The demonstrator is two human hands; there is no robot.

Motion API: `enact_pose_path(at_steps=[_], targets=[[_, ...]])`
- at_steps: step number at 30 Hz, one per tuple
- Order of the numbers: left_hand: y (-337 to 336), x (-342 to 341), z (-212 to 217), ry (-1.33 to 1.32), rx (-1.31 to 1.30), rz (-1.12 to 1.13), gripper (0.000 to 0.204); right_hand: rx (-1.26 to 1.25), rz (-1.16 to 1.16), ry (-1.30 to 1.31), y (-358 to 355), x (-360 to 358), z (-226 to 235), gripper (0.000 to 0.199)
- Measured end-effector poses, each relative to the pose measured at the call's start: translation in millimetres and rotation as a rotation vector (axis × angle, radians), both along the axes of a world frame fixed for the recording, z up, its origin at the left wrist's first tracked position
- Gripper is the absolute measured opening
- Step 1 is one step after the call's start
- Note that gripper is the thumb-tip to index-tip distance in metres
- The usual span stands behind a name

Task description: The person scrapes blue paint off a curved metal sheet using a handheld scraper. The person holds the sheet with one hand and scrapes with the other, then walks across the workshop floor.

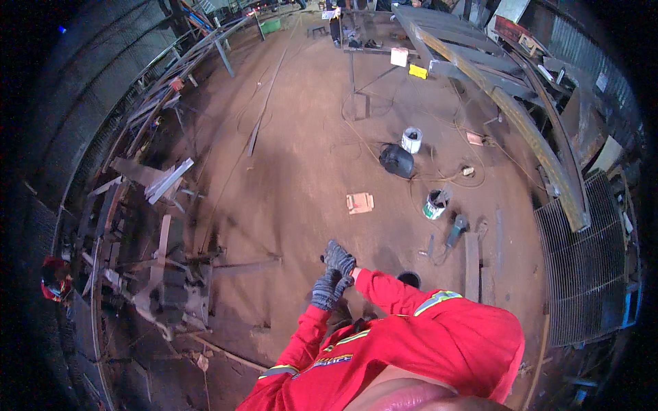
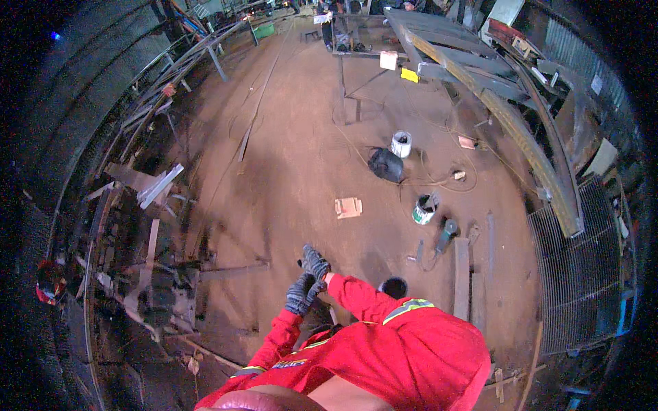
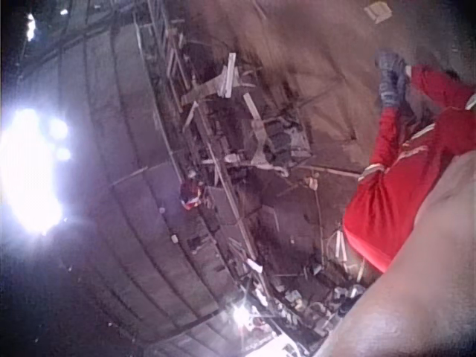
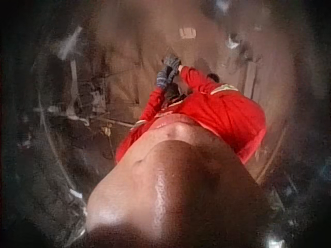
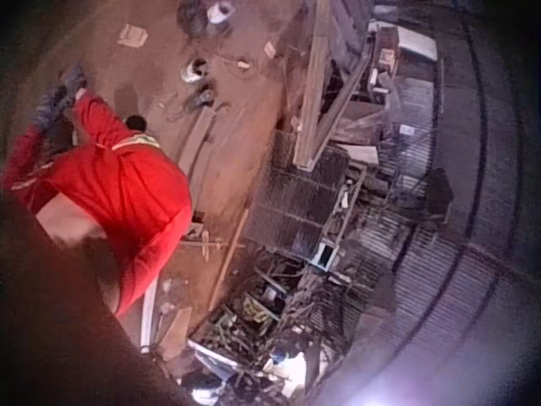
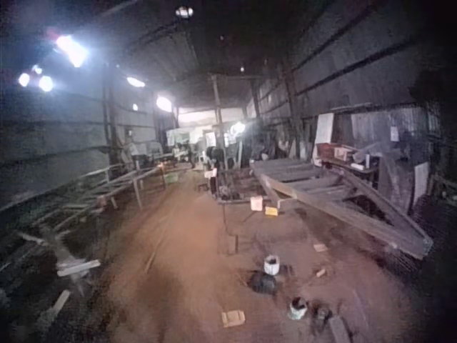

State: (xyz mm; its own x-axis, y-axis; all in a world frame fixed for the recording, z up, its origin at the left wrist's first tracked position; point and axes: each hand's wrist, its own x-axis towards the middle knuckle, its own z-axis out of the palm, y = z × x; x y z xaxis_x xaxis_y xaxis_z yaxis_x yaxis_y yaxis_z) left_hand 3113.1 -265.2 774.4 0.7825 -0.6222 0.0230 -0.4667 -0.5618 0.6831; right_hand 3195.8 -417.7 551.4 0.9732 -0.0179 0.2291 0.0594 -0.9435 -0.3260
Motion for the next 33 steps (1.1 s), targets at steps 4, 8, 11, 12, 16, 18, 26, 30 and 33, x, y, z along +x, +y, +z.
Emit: enact_pose_path(at_steps=[4,8,11,12,16,18,26,30,33], targets=[[-2.7,124.9,-40.3,-0.027,0.177,0.003,0.041,0.360,-0.294,0.083,17.1,113.3,1.0,0.039],[0.8,265.5,-34.8,-0.120,0.248,0.007,0.039,0.733,-0.347,0.070,27.2,233.5,63.4,0.037],[-17.0,390.9,2.0,-0.008,0.181,-0.100,0.043,0.534,-0.302,-0.082,-4.5,340.3,105.2,0.036],[-28.1,435.2,11.9,0.045,0.078,-0.103,0.043,0.364,-0.272,-0.073,-21.0,385.9,101.7,0.039],[-33.7,547.9,12.8,0.251,-0.108,0.059,0.038,0.084,-0.088,0.005,-32.0,531.0,131.2,0.043],[-81.9,592.1,40.7,0.057,-0.145,0.017,0.032,0.616,-0.135,-0.318,-89.7,594.5,83.9,0.043],[-146.9,837.5,26.1,-0.142,0.281,0.017,0.030,2.614,-0.272,-0.265,-149.0,796.9,187.8,0.044],[-242.3,979.1,32.8,-0.037,-0.125,0.085,0.029,2.910,0.014,-0.448,-210.7,916.6,279.7,0.055],[-294.3,1093.3,4.8,-0.039,-0.340,0.045,0.026,3.300,0.346,-0.410,-246.4,990.6,340.4,0.056]])
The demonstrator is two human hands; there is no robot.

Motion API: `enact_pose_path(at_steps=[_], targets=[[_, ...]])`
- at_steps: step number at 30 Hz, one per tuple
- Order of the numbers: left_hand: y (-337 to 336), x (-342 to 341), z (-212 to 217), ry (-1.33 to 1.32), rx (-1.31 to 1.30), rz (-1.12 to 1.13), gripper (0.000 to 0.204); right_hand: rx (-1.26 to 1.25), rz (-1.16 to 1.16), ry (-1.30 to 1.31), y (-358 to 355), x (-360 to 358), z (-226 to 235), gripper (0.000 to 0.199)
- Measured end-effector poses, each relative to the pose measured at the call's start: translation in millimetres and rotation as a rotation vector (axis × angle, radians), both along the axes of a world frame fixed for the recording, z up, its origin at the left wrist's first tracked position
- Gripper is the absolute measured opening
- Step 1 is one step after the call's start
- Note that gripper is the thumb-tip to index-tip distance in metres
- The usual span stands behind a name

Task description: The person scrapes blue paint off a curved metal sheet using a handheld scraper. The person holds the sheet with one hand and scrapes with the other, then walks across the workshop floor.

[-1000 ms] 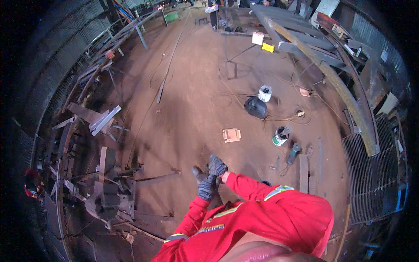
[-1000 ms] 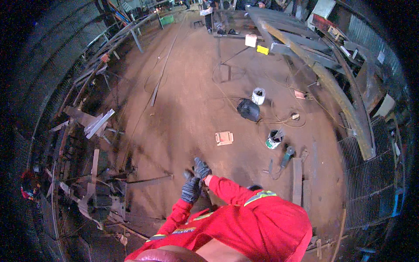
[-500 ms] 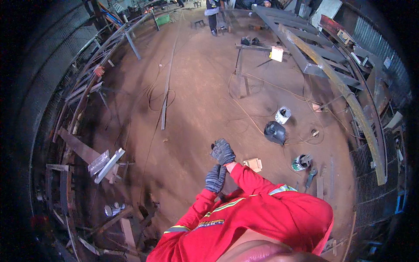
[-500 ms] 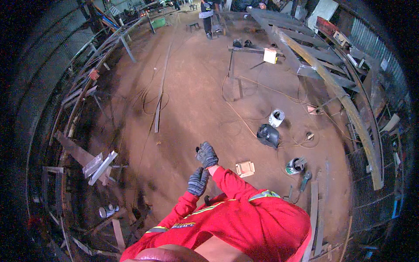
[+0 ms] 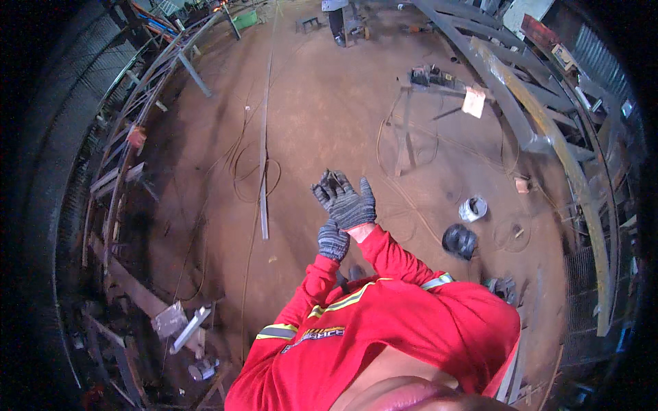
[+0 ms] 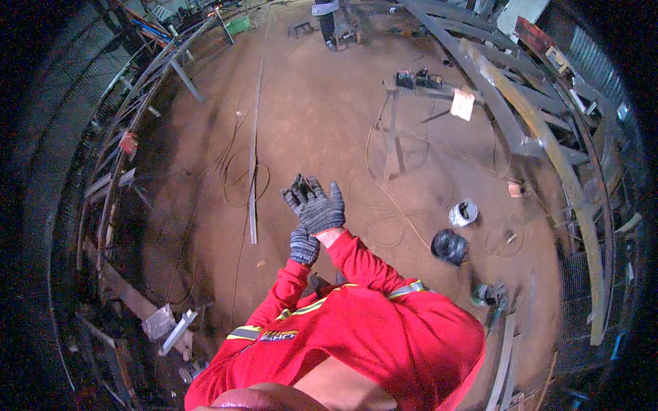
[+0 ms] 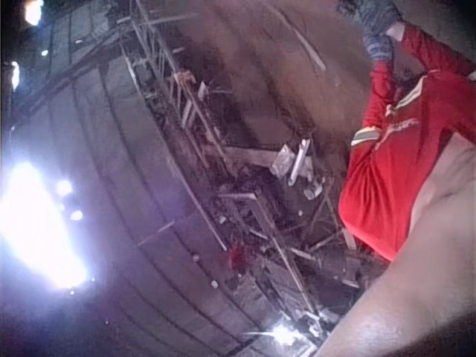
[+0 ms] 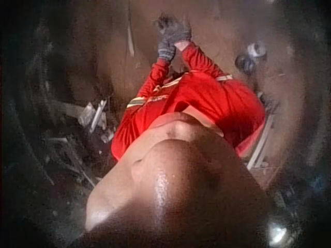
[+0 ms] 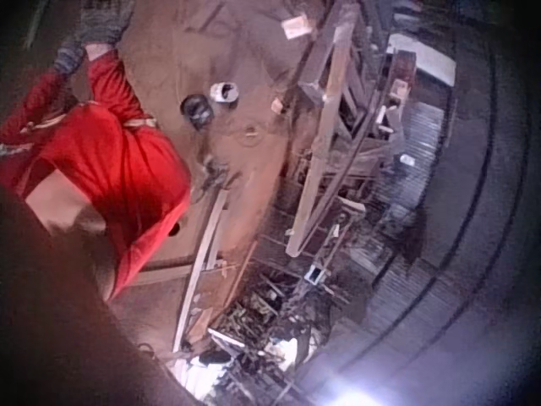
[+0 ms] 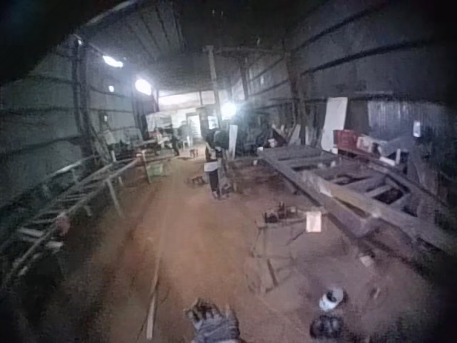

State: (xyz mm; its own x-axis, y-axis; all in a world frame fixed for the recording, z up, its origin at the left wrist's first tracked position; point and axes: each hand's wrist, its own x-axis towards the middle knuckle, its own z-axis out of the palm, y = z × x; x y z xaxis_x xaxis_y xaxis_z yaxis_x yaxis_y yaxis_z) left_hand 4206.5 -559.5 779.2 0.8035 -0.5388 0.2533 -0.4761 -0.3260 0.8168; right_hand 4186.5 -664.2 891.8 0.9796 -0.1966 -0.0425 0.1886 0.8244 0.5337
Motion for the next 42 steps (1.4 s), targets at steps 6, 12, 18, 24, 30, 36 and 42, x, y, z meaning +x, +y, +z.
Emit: enact_pose_path(at_steps=[6,12,18,24,30,36,42], targets=[[-86.8,110.8,64.2,-0.360,0.553,-0.373,0.033,-0.507,-0.216,-0.307,-108.1,155.0,14.8,0.081],[-170.8,283.4,89.2,-0.229,0.673,-0.626,0.040,-1.298,-0.164,0.201,-209.6,332.1,-50.3,0.076],[-245.9,476.4,100.1,-0.117,0.640,-0.484,0.041,-1.867,-0.384,0.932,-281.8,498.6,-84.8,0.054],[-339.2,621.0,95.0,-0.177,0.536,-0.433,0.039,-2.134,-0.107,1.316,-379.1,640.0,-126.9,0.049],[-455.7,747.7,108.2,-0.190,0.292,-0.700,0.028,-1.799,0.066,1.037,-534.3,780.8,-185.8,0.026],[-534.4,945.9,212.1,-0.472,0.152,-0.562,0.019,-1.553,-0.492,0.759,-654.3,868.3,10.7,0.013],[-582.8,1087.2,384.9,-0.553,-0.558,-0.295,0.029,-2.261,-1.293,0.814,-765.8,877.0,211.2,0.022]])
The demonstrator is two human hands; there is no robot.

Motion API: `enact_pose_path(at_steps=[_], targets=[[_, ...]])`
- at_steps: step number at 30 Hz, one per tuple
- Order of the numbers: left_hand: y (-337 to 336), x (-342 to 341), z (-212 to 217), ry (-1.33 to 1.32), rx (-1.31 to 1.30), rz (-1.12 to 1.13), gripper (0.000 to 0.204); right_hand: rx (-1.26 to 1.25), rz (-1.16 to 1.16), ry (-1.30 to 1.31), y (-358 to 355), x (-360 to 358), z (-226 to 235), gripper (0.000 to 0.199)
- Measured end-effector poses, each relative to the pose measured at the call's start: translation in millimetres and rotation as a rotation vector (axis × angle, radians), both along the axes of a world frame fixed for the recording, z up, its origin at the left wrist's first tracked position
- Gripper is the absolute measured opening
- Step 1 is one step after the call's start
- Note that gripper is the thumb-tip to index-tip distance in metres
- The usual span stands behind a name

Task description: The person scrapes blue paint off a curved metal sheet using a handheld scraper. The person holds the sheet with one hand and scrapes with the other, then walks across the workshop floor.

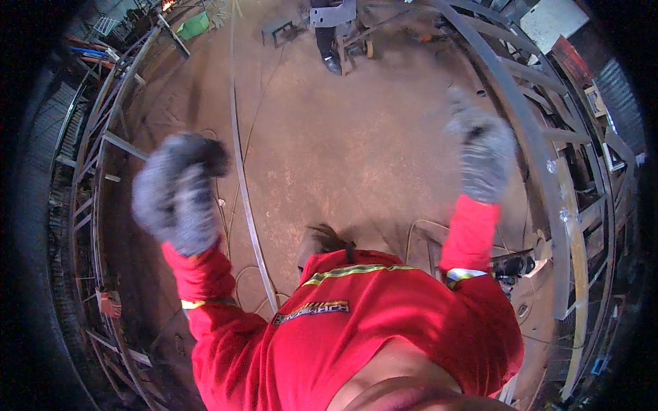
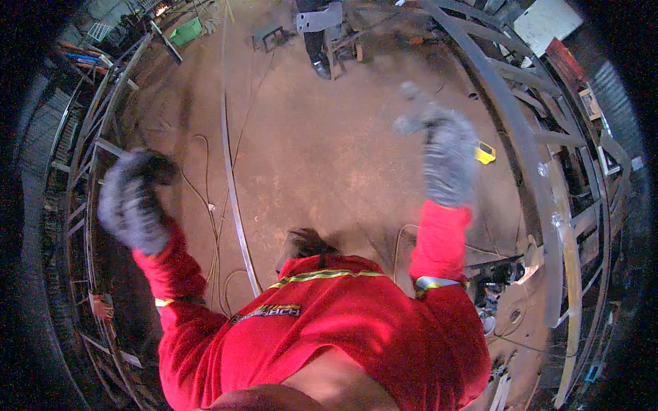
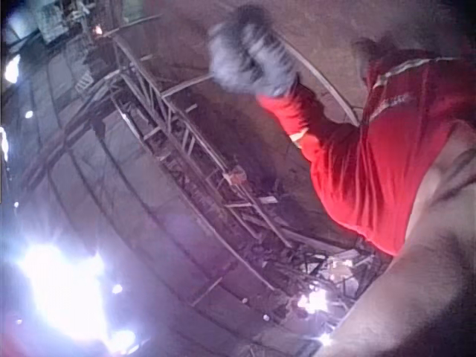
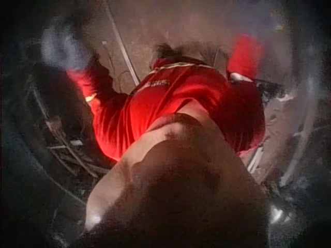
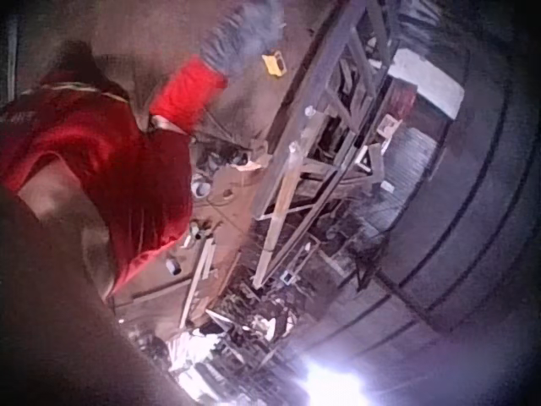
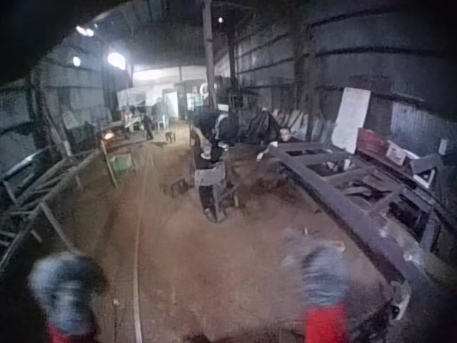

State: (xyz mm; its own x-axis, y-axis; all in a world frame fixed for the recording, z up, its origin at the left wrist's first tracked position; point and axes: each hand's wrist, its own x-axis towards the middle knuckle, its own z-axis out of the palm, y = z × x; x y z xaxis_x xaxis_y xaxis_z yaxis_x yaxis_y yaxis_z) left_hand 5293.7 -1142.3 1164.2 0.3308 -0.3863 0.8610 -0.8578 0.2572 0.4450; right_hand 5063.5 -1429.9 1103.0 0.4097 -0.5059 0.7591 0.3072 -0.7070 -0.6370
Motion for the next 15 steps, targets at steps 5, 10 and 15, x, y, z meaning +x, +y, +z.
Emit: enact_pose_path(at_steps=[5,10,15], targets=[[-24.0,98.1,67.8,-0.523,-0.261,0.174,0.035,-0.441,0.180,-0.183,-15.9,44.8,100.2,0.028],[-139.7,158.5,18.0,-0.503,0.000,-0.074,0.035,-0.763,0.113,-0.160,-54.8,93.5,147.9,0.028],[-282.0,164.6,-140.9,-0.250,0.569,-0.476,0.035,-0.797,0.014,-0.068,-133.4,152.2,175.6,0.029]])
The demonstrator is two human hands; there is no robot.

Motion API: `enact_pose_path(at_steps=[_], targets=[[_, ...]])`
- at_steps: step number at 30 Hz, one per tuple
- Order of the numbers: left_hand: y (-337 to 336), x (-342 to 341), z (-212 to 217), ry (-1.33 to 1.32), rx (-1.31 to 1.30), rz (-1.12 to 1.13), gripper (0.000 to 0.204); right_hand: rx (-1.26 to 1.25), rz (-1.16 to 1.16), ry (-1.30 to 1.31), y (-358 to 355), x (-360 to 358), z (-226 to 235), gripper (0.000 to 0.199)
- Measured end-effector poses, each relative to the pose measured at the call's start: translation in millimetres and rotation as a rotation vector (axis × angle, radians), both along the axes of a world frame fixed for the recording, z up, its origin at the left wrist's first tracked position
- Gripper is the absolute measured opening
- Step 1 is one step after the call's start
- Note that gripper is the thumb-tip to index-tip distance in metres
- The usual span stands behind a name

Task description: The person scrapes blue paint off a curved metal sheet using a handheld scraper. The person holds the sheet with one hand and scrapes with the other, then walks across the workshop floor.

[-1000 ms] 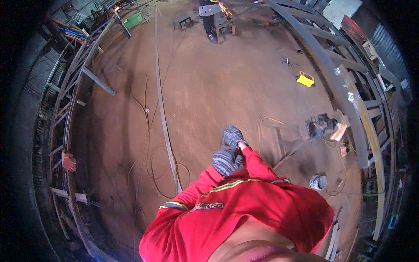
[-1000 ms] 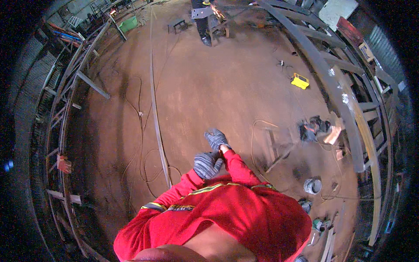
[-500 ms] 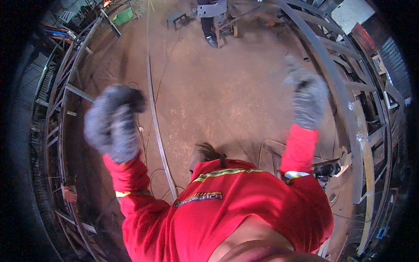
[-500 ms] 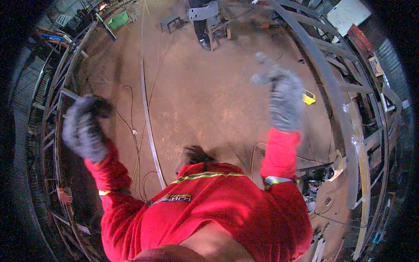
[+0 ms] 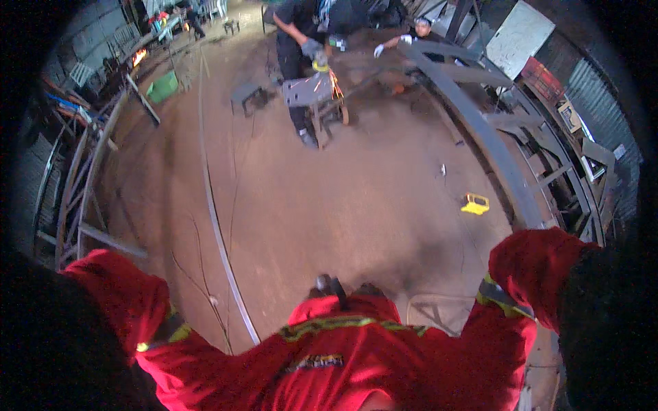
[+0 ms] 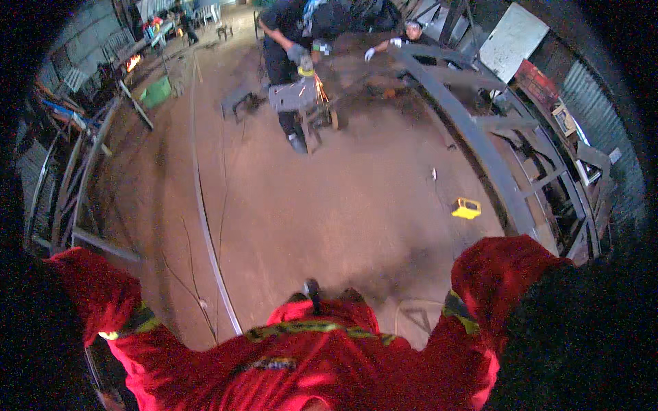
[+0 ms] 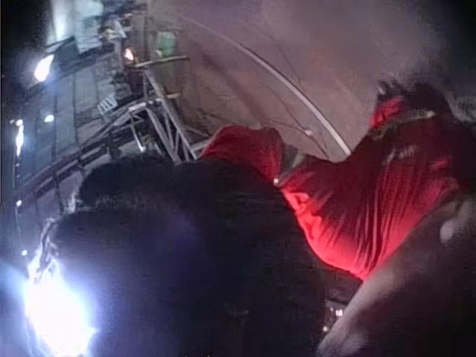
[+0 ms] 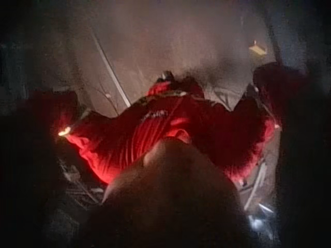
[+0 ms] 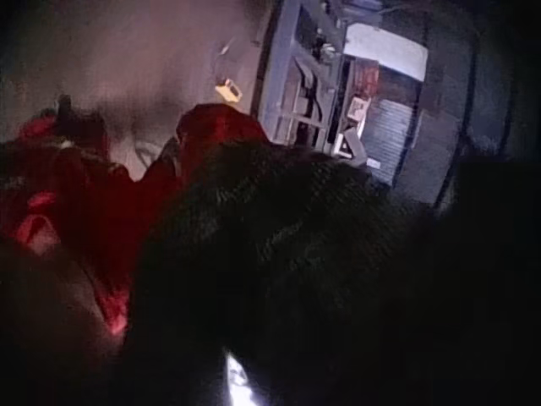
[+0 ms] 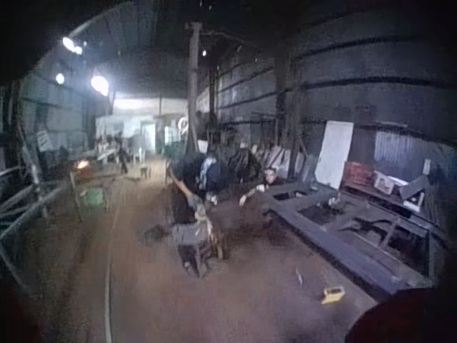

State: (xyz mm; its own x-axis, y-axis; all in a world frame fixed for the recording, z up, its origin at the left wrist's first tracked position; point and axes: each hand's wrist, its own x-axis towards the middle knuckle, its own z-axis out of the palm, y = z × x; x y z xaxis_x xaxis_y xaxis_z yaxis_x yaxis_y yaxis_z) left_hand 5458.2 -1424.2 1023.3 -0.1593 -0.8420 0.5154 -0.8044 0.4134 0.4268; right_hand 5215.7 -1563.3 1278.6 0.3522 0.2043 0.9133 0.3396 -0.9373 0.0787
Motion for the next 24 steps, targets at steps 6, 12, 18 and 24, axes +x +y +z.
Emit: enact_pose_path(at_steps=[6,12,18,24], targets=[[-94.3,76.0,40.9,-0.083,0.094,-0.033,0.036,0.177,-0.092,0.000,-84.8,52.7,20.2,0.030],[-144.1,111.1,79.3,-0.211,0.039,0.029,0.036,0.568,-0.050,0.223,-164.8,104.3,-66.4,0.031],[-190.7,148.2,112.5,-0.386,-0.065,0.227,0.037,0.846,0.063,0.605,-255.7,146.4,-225.6,0.033],[-238.8,153.5,151.2,-0.544,-0.233,0.282,0.038,0.971,-0.004,0.713,-278.9,94.4,-319.4,0.034]])
